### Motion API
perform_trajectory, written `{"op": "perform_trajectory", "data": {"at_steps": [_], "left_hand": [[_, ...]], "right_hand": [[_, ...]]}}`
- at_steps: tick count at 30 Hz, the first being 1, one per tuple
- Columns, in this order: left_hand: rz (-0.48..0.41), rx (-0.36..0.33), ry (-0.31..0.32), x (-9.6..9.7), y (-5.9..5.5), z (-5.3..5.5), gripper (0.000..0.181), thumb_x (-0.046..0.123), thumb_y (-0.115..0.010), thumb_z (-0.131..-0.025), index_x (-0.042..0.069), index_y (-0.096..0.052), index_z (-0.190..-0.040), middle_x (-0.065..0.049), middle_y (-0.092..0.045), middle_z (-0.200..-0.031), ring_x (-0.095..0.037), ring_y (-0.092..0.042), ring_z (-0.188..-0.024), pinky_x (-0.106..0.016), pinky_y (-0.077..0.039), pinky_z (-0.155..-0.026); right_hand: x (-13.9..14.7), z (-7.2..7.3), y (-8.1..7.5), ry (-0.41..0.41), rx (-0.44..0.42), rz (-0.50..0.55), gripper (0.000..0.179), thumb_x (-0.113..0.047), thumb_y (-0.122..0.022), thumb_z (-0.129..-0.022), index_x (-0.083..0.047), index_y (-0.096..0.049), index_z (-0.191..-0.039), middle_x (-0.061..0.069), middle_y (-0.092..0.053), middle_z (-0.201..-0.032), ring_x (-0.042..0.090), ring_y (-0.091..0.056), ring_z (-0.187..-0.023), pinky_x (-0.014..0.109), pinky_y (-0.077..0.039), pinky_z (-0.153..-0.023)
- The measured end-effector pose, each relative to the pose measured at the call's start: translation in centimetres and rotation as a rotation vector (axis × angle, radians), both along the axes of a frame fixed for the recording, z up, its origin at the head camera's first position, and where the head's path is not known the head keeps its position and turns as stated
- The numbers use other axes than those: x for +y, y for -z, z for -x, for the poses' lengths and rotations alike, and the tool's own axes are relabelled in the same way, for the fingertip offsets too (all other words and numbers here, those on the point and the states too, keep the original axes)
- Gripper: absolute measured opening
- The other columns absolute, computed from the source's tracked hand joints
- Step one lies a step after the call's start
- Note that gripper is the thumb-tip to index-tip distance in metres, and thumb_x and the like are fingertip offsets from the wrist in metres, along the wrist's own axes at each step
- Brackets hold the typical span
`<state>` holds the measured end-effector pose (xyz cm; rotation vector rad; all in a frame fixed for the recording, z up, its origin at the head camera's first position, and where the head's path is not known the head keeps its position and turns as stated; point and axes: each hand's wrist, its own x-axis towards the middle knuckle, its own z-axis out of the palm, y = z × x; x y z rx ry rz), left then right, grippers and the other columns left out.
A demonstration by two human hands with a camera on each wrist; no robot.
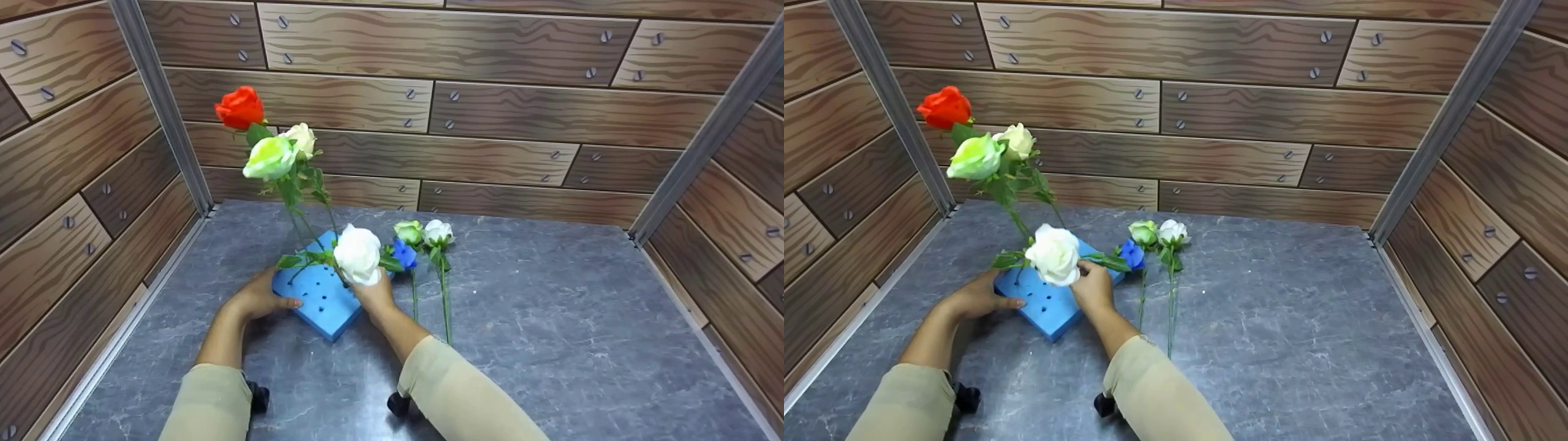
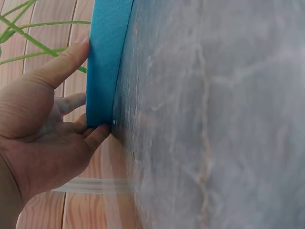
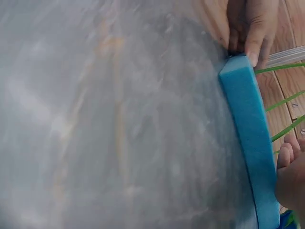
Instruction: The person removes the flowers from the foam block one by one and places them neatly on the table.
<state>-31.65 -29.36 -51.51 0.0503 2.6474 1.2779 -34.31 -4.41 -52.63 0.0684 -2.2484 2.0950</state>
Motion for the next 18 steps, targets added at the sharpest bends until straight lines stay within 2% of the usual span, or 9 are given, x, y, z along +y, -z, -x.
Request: {"op": "perform_trajectory", "data": {"at_steps": [2, 5, 8, 13, 18], "left_hand": [[0.009, -0.006, -0.008, 0.0, 0.0, 0.0, 0.120, 0.026, -0.092, -0.089, -0.008, -0.011, -0.170, -0.037, -0.016, -0.176, -0.055, -0.014, -0.165, -0.065, -0.016, -0.137], [0.003, -0.012, -0.020, 0.0, 0.0, 0.0, 0.120, 0.026, -0.092, -0.089, -0.007, -0.011, -0.171, -0.036, -0.015, -0.177, -0.054, -0.012, -0.166, -0.064, -0.014, -0.137], [-0.005, -0.014, -0.021, 0.0, 0.2, 0.0, 0.120, 0.025, -0.092, -0.089, -0.008, -0.009, -0.171, -0.036, -0.014, -0.177, -0.055, -0.011, -0.166, -0.064, -0.014, -0.137], [-0.003, -0.019, -0.021, 0.1, 0.1, -0.1, 0.122, 0.027, -0.091, -0.089, -0.006, -0.007, -0.171, -0.036, -0.012, -0.177, -0.055, -0.011, -0.166, -0.064, -0.014, -0.137], [0.021, -0.019, -0.024, 0.1, -0.1, -0.1, 0.121, 0.028, -0.091, -0.090, -0.007, -0.009, -0.171, -0.037, -0.013, -0.176, -0.056, -0.011, -0.165, -0.065, -0.015, -0.136]], "right_hand": [[-0.2, -0.1, -0.3, -0.017, -0.110, 0.182, 0.007, 0.000, -0.071, -0.093, -0.002, -0.072, -0.100, 0.004, -0.072, -0.079, 0.011, -0.063, -0.069, 0.024, -0.056, -0.067], [-0.6, -0.2, -0.8, -0.046, -0.279, 0.516, 0.016, 0.004, -0.057, -0.103, -0.008, -0.067, -0.099, -0.001, -0.067, -0.076, 0.012, -0.061, -0.065, 0.021, -0.052, -0.062], [-0.9, -0.3, -1.1, -0.033, -0.375, 0.722, 0.022, 0.011, -0.051, -0.106, -0.007, -0.064, -0.101, 0.001, -0.065, -0.077, 0.014, -0.059, -0.064, 0.020, -0.051, -0.060], [-0.7, -0.2, -1.4, 0.007, -0.458, 0.763, 0.022, 0.011, -0.051, -0.106, -0.006, -0.062, -0.098, 0.003, -0.063, -0.072, 0.012, -0.060, -0.058, 0.017, -0.050, -0.054], [-0.4, -0.2, -1.4, 0.002, -0.461, 0.789, 0.023, 0.013, -0.049, -0.105, -0.006, -0.061, -0.096, 0.003, -0.063, -0.069, 0.013, -0.059, -0.057, 0.018, -0.048, -0.052]]}}
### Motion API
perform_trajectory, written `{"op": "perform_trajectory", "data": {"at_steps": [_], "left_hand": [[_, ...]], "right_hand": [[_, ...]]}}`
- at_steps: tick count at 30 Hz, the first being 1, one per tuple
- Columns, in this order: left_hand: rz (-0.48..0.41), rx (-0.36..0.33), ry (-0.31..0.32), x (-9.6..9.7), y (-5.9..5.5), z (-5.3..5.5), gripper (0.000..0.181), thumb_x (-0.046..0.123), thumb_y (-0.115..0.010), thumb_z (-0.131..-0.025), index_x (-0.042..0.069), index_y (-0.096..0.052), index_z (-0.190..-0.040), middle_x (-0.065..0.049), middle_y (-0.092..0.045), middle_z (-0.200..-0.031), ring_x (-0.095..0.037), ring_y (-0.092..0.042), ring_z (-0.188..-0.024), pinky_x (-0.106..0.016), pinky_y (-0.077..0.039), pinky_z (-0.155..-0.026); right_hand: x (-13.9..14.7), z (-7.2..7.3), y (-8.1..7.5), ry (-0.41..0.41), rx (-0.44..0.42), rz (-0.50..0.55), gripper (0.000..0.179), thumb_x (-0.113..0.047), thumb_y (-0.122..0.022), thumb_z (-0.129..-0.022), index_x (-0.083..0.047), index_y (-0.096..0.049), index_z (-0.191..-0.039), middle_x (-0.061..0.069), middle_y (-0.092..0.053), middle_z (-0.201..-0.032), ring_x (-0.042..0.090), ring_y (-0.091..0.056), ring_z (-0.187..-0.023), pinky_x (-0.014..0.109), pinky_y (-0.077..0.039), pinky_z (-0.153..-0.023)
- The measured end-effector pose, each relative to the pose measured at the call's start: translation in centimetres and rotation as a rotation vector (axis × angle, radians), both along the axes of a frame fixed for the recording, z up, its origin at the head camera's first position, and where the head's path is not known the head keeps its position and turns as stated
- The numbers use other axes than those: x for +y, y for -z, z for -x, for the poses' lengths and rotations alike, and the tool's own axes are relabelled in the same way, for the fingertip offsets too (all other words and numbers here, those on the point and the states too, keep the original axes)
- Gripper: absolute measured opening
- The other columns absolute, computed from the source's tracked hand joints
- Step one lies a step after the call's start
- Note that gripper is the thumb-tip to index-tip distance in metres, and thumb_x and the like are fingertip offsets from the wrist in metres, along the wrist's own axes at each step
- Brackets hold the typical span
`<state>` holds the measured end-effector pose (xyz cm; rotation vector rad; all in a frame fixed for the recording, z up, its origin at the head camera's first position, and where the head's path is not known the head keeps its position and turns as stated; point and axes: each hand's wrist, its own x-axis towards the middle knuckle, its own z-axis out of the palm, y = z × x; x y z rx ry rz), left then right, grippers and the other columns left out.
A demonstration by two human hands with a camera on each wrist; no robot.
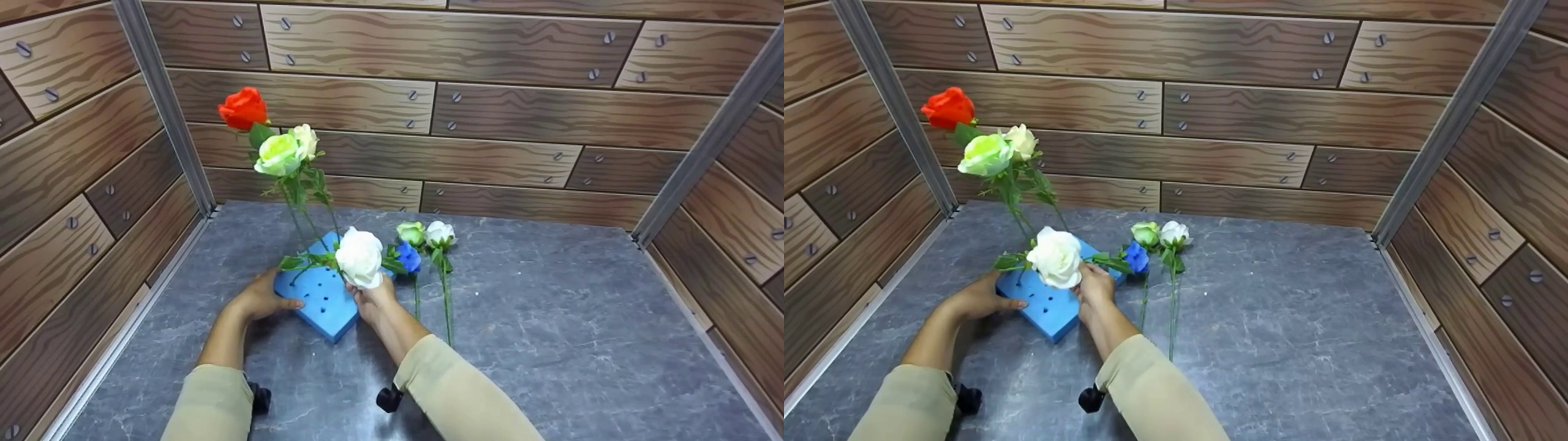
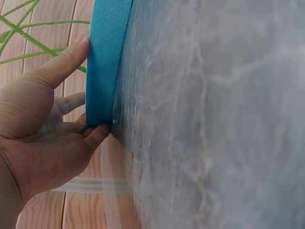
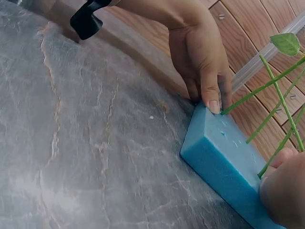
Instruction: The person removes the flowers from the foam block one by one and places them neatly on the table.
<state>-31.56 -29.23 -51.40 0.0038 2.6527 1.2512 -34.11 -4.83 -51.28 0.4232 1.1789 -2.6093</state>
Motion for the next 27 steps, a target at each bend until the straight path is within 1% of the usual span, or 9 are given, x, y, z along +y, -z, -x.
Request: {"op": "perform_trajectory", "data": {"at_steps": [3, 7, 9, 14, 16, 19, 21, 24, 27], "left_hand": [[0.019, 0.003, -0.005, 0.0, 0.0, 0.0, 0.120, 0.030, -0.092, -0.089, -0.009, -0.011, -0.170, -0.039, -0.015, -0.175, -0.057, -0.013, -0.165, -0.066, -0.016, -0.136], [0.021, 0.000, -0.019, 0.0, 0.1, 0.0, 0.118, 0.030, -0.093, -0.088, -0.011, -0.015, -0.168, -0.041, -0.019, -0.173, -0.058, -0.017, -0.163, -0.066, -0.020, -0.135], [0.019, -0.004, -0.026, 0.0, 0.1, 0.0, 0.116, 0.029, -0.093, -0.088, -0.010, -0.018, -0.168, -0.042, -0.021, -0.172, -0.059, -0.020, -0.162, -0.067, -0.022, -0.135], [0.018, -0.019, -0.032, -0.1, 0.2, 0.1, 0.113, 0.029, -0.093, -0.087, -0.008, -0.022, -0.167, -0.042, -0.022, -0.171, -0.059, -0.021, -0.161, -0.067, -0.023, -0.134], [0.020, -0.022, -0.031, -0.1, 0.1, 0.1, 0.114, 0.029, -0.093, -0.088, -0.008, -0.021, -0.167, -0.042, -0.021, -0.172, -0.059, -0.020, -0.162, -0.067, -0.021, -0.134], [0.025, -0.026, -0.031, -0.1, 0.1, 0.1, 0.114, 0.030, -0.093, -0.088, -0.008, -0.020, -0.168, -0.042, -0.019, -0.172, -0.060, -0.019, -0.162, -0.068, -0.020, -0.135], [0.029, -0.028, -0.032, -0.1, 0.0, 0.0, 0.114, 0.030, -0.092, -0.088, -0.008, -0.020, -0.168, -0.042, -0.018, -0.172, -0.060, -0.018, -0.162, -0.068, -0.020, -0.135], [0.034, -0.029, -0.031, -0.1, 0.0, 0.0, 0.115, 0.031, -0.092, -0.089, -0.008, -0.019, -0.168, -0.042, -0.017, -0.172, -0.060, -0.017, -0.162, -0.068, -0.019, -0.135], [0.038, -0.031, -0.033, 0.0, 0.0, 0.0, 0.116, 0.032, -0.092, -0.089, -0.007, -0.018, -0.169, -0.042, -0.017, -0.173, -0.060, -0.016, -0.162, -0.068, -0.018, -0.135]], "right_hand": [[0.1, 0.0, 0.1, 0.010, 0.059, 0.040, 0.017, 0.006, -0.046, -0.110, 0.000, -0.061, -0.112, 0.001, -0.067, -0.080, 0.014, -0.064, -0.069, 0.022, -0.055, -0.064], [0.2, 0.3, 0.0, 0.033, 0.161, 0.077, 0.036, -0.001, -0.038, -0.114, 0.011, -0.048, -0.147, 0.003, -0.072, -0.104, 0.014, -0.068, -0.093, 0.034, -0.062, -0.090], [0.2, 0.5, -0.1, 0.044, 0.200, 0.048, 0.042, 0.000, -0.038, -0.114, 0.014, -0.043, -0.154, 0.004, -0.073, -0.108, 0.014, -0.069, -0.096, 0.037, -0.062, -0.093], [0.0, 1.0, -0.6, 0.108, 0.246, -0.036, 0.040, 0.000, -0.039, -0.113, 0.018, -0.051, -0.146, 0.000, -0.075, -0.097, 0.010, -0.069, -0.089, 0.026, -0.061, -0.082], [0.0, 1.1, -0.7, 0.130, 0.278, -0.078, 0.037, 0.002, -0.041, -0.112, 0.019, -0.055, -0.142, 0.001, -0.075, -0.097, 0.009, -0.069, -0.089, 0.023, -0.061, -0.080], [0.1, 1.2, -0.8, 0.136, 0.332, -0.147, 0.033, 0.003, -0.043, -0.111, 0.016, -0.059, -0.136, 0.002, -0.074, -0.101, 0.010, -0.068, -0.091, 0.023, -0.061, -0.081], [0.1, 1.2, -0.8, 0.147, 0.363, -0.177, 0.029, 0.002, -0.043, -0.111, 0.014, -0.062, -0.130, 0.001, -0.074, -0.099, 0.009, -0.067, -0.089, 0.022, -0.060, -0.079], [0.1, 1.2, -0.9, 0.159, 0.384, -0.206, 0.027, -0.003, -0.041, -0.113, 0.008, -0.064, -0.122, -0.003, -0.071, -0.094, 0.007, -0.065, -0.086, 0.020, -0.058, -0.076], [0.1, 1.2, -1.0, 0.172, 0.406, -0.244, 0.022, 0.000, -0.045, -0.111, 0.007, -0.065, -0.117, -0.003, -0.070, -0.093, 0.008, -0.064, -0.086, 0.020, -0.057, -0.075]]}}
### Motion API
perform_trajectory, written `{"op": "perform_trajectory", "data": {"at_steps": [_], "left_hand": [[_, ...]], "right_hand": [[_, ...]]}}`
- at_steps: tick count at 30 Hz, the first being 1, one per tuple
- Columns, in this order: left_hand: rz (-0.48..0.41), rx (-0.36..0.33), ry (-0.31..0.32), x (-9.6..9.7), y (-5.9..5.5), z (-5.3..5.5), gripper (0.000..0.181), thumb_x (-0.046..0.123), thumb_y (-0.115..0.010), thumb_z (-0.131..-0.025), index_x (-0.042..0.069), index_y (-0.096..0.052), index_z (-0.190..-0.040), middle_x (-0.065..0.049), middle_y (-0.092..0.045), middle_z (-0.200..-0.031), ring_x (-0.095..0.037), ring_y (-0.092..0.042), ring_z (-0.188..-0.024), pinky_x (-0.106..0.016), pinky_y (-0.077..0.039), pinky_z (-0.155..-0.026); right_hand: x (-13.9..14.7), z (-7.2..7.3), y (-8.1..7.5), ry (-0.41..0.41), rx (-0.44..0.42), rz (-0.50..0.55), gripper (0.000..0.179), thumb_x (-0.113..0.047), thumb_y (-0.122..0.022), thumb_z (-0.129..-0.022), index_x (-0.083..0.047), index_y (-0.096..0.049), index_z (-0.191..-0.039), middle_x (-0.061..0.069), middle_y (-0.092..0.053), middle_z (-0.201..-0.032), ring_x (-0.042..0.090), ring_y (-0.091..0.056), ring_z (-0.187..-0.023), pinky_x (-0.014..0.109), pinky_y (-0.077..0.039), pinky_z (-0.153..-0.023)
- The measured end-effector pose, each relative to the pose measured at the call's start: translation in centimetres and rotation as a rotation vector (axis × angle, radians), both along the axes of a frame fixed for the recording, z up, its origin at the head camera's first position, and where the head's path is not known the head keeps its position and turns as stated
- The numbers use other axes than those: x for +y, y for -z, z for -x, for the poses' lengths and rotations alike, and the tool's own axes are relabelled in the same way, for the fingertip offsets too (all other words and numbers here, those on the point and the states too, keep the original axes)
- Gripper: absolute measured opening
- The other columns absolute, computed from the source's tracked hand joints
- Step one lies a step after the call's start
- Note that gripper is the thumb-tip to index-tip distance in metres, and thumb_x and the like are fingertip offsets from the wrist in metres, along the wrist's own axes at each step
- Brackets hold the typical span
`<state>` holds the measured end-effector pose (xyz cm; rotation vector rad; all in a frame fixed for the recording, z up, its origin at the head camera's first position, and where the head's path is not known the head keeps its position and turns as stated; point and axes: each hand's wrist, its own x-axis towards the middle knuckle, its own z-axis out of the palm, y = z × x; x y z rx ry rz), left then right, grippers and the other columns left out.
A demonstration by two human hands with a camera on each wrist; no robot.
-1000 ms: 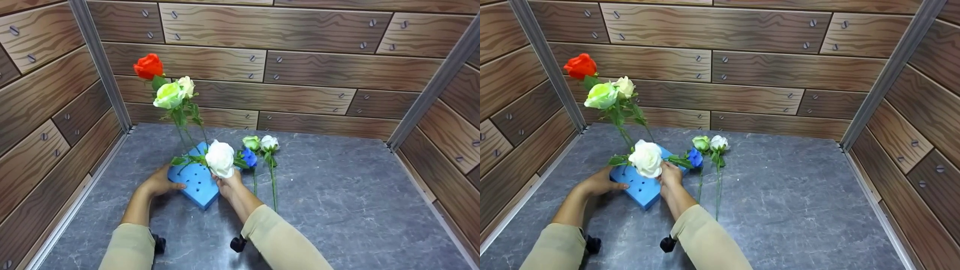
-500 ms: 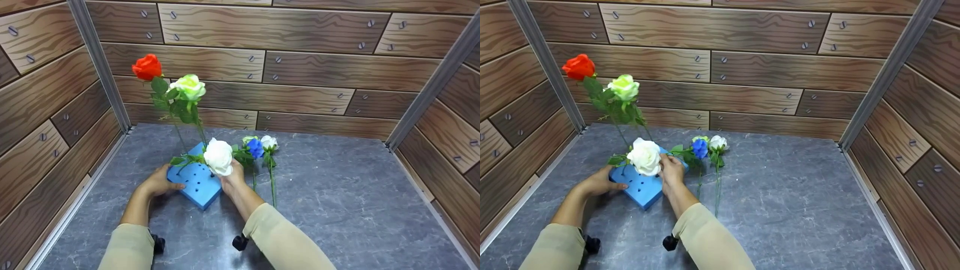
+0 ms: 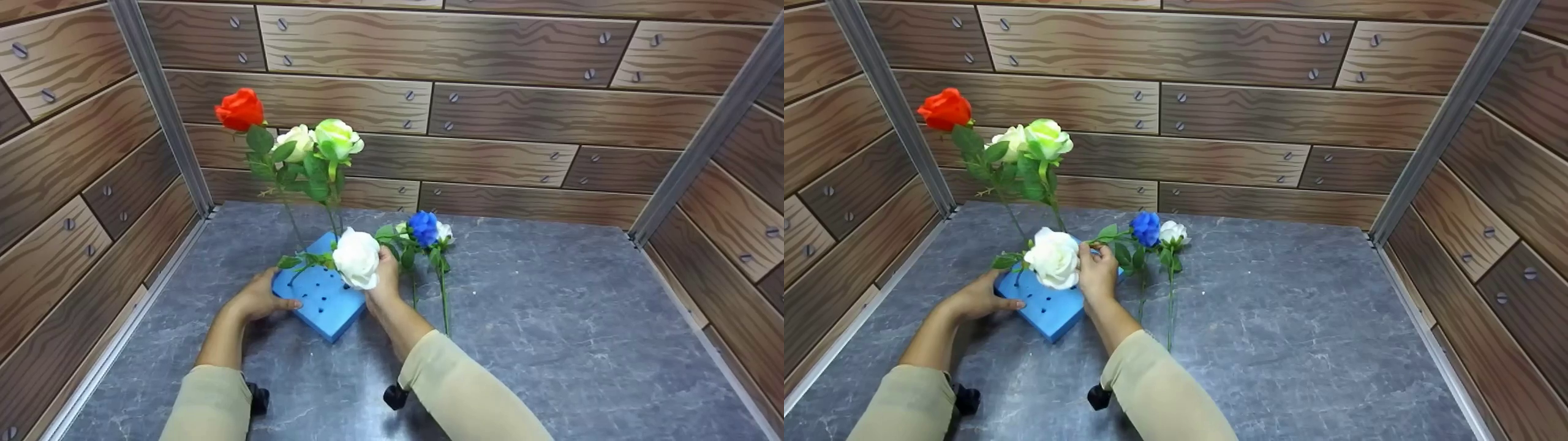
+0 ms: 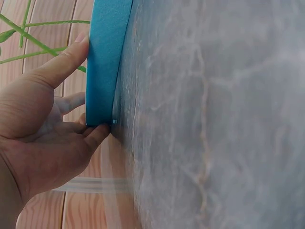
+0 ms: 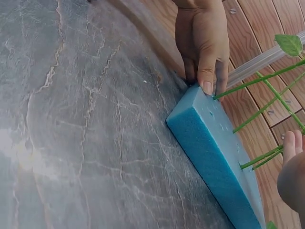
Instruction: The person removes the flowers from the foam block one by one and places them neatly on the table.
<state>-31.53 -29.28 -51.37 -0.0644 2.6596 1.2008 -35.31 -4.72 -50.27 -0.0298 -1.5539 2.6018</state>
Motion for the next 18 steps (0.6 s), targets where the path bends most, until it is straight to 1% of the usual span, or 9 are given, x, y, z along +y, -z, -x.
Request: {"op": "perform_trajectory", "data": {"at_steps": [4, 7, 10, 14, 16, 18], "left_hand": [[0.005, -0.010, -0.003, 0.06, -0.09, 0.02, 0.116, 0.033, -0.092, -0.090, -0.007, -0.018, -0.169, -0.041, -0.016, -0.174, -0.059, -0.015, -0.163, -0.067, -0.018, -0.135], [0.005, -0.015, -0.002, 0.08, -0.13, 0.01, 0.116, 0.034, -0.091, -0.090, -0.006, -0.018, -0.169, -0.040, -0.016, -0.174, -0.059, -0.016, -0.163, -0.067, -0.019, -0.135], [0.003, -0.017, 0.002, 0.05, -0.10, 0.01, 0.115, 0.034, -0.091, -0.090, -0.006, -0.018, -0.169, -0.041, -0.017, -0.173, -0.059, -0.017, -0.163, -0.068, -0.020, -0.135], [-0.006, -0.019, 0.005, -0.08, 0.04, 0.13, 0.116, 0.034, -0.091, -0.090, -0.007, -0.017, -0.169, -0.041, -0.017, -0.173, -0.059, -0.017, -0.163, -0.068, -0.021, -0.134], [-0.012, -0.022, 0.003, -0.16, 0.15, 0.23, 0.116, 0.034, -0.091, -0.090, -0.006, -0.016, -0.170, -0.041, -0.016, -0.174, -0.059, -0.016, -0.163, -0.068, -0.021, -0.134], [-0.015, -0.022, 0.003, -0.21, 0.23, 0.28, 0.116, 0.033, -0.091, -0.090, -0.006, -0.016, -0.170, -0.040, -0.017, -0.174, -0.058, -0.017, -0.163, -0.068, -0.021, -0.134]], "right_hand": [[0.01, -0.01, -0.14, 0.021, 0.009, -0.034, 0.018, 0.002, -0.047, -0.109, 0.004, -0.065, -0.109, -0.003, -0.068, -0.093, 0.009, -0.061, -0.086, 0.020, -0.056, -0.075], [0.06, 0.01, -0.18, 0.030, 0.003, -0.037, 0.015, 0.003, -0.047, -0.108, 0.000, -0.061, -0.102, -0.002, -0.066, -0.091, 0.009, -0.060, -0.084, 0.019, -0.055, -0.074], [0.14, 0.01, -0.21, 0.038, -0.002, -0.055, 0.013, 0.004, -0.049, -0.107, 0.000, -0.059, -0.101, -0.003, -0.065, -0.091, 0.009, -0.059, -0.084, 0.019, -0.055, -0.074], [0.31, -0.12, -0.23, 0.047, 0.011, -0.102, 0.009, 0.005, -0.049, -0.108, 0.001, -0.056, -0.105, -0.001, -0.064, -0.097, 0.009, -0.058, -0.087, 0.019, -0.053, -0.076], [0.38, -0.17, -0.20, 0.046, 0.034, -0.116, 0.007, 0.006, -0.050, -0.107, 0.001, -0.054, -0.109, 0.004, -0.066, -0.103, 0.009, -0.059, -0.090, 0.020, -0.054, -0.079], [0.43, -0.19, -0.12, 0.033, 0.061, -0.112, 0.008, 0.007, -0.051, -0.107, 0.003, -0.052, -0.114, 0.007, -0.067, -0.108, 0.010, -0.061, -0.093, 0.021, -0.056, -0.082]]}}
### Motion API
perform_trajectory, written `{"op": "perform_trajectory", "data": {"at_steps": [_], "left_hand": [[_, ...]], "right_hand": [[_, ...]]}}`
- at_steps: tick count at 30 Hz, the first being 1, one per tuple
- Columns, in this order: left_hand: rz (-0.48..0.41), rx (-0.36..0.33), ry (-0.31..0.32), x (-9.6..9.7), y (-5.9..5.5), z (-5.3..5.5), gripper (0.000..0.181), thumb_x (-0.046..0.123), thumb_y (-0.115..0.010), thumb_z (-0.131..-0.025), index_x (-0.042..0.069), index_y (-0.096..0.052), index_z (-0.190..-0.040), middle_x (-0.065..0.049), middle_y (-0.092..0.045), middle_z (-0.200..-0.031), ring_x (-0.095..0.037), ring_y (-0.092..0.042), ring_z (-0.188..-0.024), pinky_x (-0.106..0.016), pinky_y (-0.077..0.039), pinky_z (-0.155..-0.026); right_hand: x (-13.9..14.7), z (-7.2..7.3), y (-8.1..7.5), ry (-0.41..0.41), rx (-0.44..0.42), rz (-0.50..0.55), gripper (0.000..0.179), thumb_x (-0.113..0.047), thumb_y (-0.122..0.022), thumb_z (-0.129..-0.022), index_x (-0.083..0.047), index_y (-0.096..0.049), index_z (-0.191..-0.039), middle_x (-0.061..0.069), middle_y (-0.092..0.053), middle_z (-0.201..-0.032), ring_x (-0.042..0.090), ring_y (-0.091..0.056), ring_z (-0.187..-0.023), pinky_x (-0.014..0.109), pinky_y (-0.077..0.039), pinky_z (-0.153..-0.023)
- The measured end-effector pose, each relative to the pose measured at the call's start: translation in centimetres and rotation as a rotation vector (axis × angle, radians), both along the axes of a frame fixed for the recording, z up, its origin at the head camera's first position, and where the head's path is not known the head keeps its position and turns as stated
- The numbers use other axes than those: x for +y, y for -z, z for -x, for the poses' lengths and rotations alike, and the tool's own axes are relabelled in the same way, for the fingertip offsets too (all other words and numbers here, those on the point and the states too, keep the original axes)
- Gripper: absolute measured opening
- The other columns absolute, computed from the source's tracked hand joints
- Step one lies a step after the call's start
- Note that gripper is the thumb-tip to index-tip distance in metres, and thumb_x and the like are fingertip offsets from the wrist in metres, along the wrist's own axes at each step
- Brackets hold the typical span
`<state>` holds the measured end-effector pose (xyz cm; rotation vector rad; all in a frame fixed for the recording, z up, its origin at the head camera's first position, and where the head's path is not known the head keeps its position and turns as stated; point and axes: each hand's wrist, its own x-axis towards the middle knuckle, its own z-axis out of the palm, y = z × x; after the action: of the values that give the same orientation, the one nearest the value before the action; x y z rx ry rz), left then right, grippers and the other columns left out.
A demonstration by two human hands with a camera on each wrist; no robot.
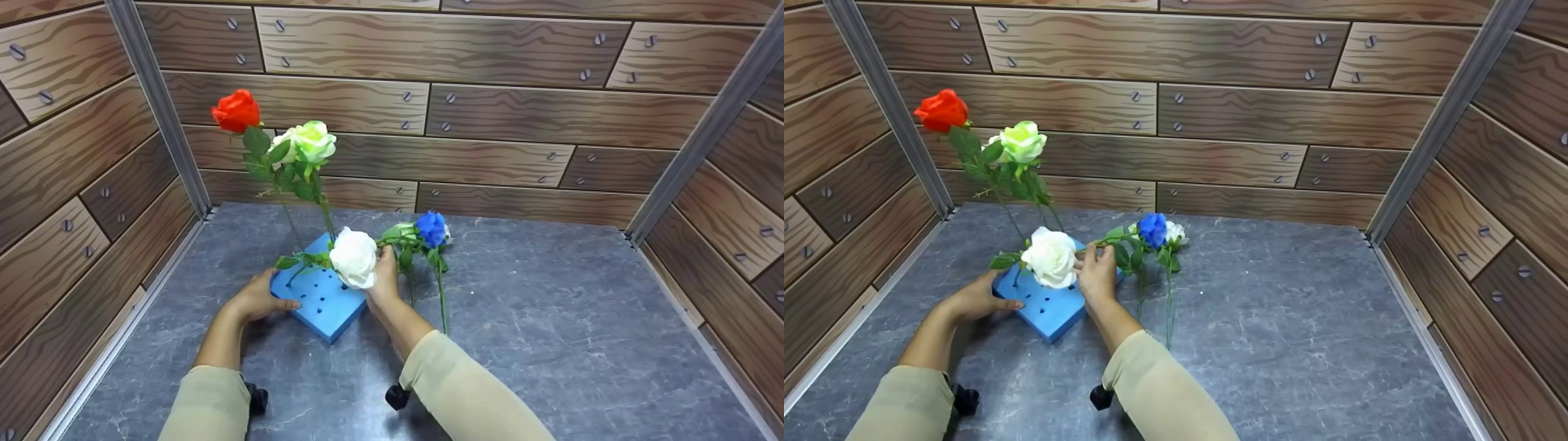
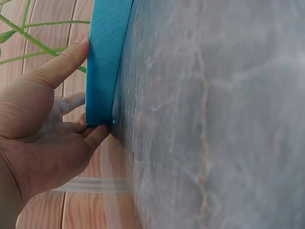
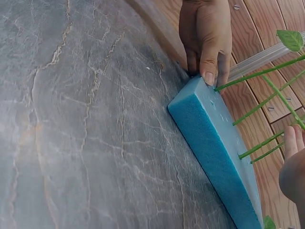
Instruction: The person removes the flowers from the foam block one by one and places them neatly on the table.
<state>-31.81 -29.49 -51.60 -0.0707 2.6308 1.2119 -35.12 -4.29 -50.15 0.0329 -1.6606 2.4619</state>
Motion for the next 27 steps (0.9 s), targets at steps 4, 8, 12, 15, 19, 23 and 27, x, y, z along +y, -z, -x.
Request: {"op": "perform_trajectory", "data": {"at_steps": [4, 8, 12, 15, 19, 23, 27], "left_hand": [[0.000, 0.007, 0.004, 0.0, 0.1, 0.1, 0.115, 0.032, -0.091, -0.090, -0.007, -0.017, -0.169, -0.040, -0.019, -0.173, -0.058, -0.018, -0.163, -0.067, -0.021, -0.135], [0.011, 0.005, 0.008, 0.0, 0.0, 0.0, 0.116, 0.033, -0.090, -0.091, -0.008, -0.016, -0.169, -0.041, -0.017, -0.174, -0.058, -0.016, -0.164, -0.067, -0.021, -0.135], [0.029, 0.009, 0.019, -0.1, -0.1, -0.1, 0.116, 0.035, -0.090, -0.091, -0.010, -0.015, -0.168, -0.042, -0.016, -0.173, -0.059, -0.014, -0.164, -0.067, -0.020, -0.135], [0.027, 0.016, 0.031, 0.1, -0.2, -0.1, 0.117, 0.035, -0.090, -0.091, -0.011, -0.015, -0.168, -0.042, -0.015, -0.173, -0.060, -0.013, -0.163, -0.068, -0.018, -0.135], [0.018, 0.007, 0.030, 0.2, -0.3, -0.1, 0.119, 0.036, -0.090, -0.091, -0.010, -0.013, -0.169, -0.041, -0.013, -0.174, -0.060, -0.011, -0.164, -0.068, -0.016, -0.135], [0.009, 0.003, 0.024, 0.1, -0.3, -0.2, 0.119, 0.035, -0.090, -0.091, -0.010, -0.013, -0.169, -0.040, -0.014, -0.175, -0.059, -0.011, -0.164, -0.068, -0.016, -0.136], [0.007, 0.016, 0.034, 0.1, -0.3, -0.3, 0.117, 0.034, -0.090, -0.091, -0.011, -0.014, -0.168, -0.041, -0.016, -0.174, -0.059, -0.013, -0.163, -0.068, -0.018, -0.135]], "right_hand": [[0.2, 0.0, 0.0, -0.010, 0.024, 0.007, 0.010, 0.006, -0.051, -0.107, 0.005, -0.049, -0.117, 0.006, -0.066, -0.107, 0.009, -0.061, -0.092, 0.020, -0.056, -0.082], [0.4, 0.1, 0.0, 0.014, 0.033, -0.047, 0.006, 0.000, -0.049, -0.111, 0.004, -0.049, -0.115, 0.002, -0.063, -0.101, 0.007, -0.059, -0.086, 0.018, -0.055, -0.078], [0.8, 0.1, -0.1, 0.036, 0.052, -0.115, 0.014, -0.007, -0.046, -0.115, 0.005, -0.053, -0.118, 0.006, -0.067, -0.103, 0.008, -0.060, -0.088, 0.018, -0.055, -0.079], [1.3, 0.1, -0.2, 0.045, 0.071, -0.143, 0.017, -0.005, -0.047, -0.114, 0.007, -0.055, -0.122, 0.013, -0.069, -0.111, 0.007, -0.062, -0.094, 0.019, -0.055, -0.085], [2.2, 0.1, -0.4, 0.032, 0.076, -0.188, 0.018, -0.003, -0.050, -0.113, 0.008, -0.057, -0.125, 0.018, -0.070, -0.117, 0.006, -0.063, -0.095, 0.018, -0.055, -0.085], [3.0, -0.2, -0.7, -0.015, 0.051, -0.198, 0.021, -0.002, -0.055, -0.111, 0.007, -0.056, -0.129, 0.014, -0.071, -0.111, 0.006, -0.065, -0.087, 0.019, -0.055, -0.076], [3.7, -0.4, -0.8, -0.096, 0.021, -0.150, 0.029, 0.002, -0.055, -0.109, 0.007, -0.051, -0.137, 0.003, -0.072, -0.093, 0.006, -0.067, -0.078, 0.020, -0.055, -0.067]]}}
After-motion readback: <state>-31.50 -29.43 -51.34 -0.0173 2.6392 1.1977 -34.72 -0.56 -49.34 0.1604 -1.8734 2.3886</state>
